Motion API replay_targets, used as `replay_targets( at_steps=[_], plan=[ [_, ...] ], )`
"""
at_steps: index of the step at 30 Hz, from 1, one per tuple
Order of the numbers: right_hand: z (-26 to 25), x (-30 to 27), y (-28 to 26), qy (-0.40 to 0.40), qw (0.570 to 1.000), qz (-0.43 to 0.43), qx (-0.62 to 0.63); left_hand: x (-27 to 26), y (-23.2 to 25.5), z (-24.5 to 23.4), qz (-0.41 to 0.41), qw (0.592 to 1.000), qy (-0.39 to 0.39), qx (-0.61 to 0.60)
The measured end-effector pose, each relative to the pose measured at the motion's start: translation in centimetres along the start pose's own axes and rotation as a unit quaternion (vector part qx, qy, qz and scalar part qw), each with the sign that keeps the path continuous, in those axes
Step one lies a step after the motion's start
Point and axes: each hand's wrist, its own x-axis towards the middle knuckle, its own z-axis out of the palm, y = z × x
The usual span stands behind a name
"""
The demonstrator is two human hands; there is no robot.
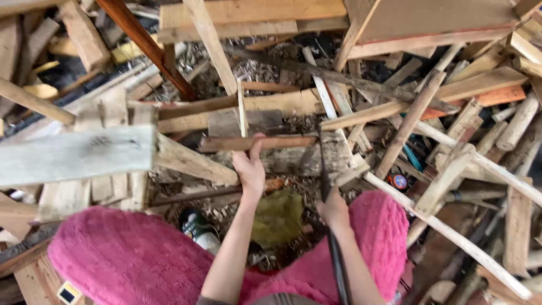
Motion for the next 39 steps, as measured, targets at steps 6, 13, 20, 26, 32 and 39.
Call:
replay_targets(
  at_steps=[6, 13, 20, 26, 32, 39],
  plan=[
    [2.4, 4.9, 4.2, -0.034, 0.981, 0.012, 0.191, -0.2, -8.3, -1.0, 0.021, 0.999, 0.003, 0.029],
    [-3.7, 0.0, 3.3, 0.048, 0.964, -0.055, 0.257, 0.5, -0.4, 0.2, -0.074, 0.990, -0.029, -0.120],
    [-4.6, 0.3, 3.4, 0.052, 0.958, -0.073, 0.273, 1.6, 2.9, 0.8, 0.004, 0.965, 0.007, -0.263],
    [4.1, 3.5, 5.5, -0.039, 0.985, -0.016, 0.167, 1.2, 5.1, 1.2, 0.040, 0.989, -0.025, -0.141],
    [3.6, 3.6, 5.7, -0.041, 0.987, 0.005, 0.158, 1.3, 5.8, 2.0, 0.026, 0.989, 0.029, -0.143],
    [0.5, 0.8, 3.1, -0.039, 0.989, -0.005, 0.141, 2.3, 7.0, 3.5, 0.096, 0.982, 0.002, -0.163]
  ],
)
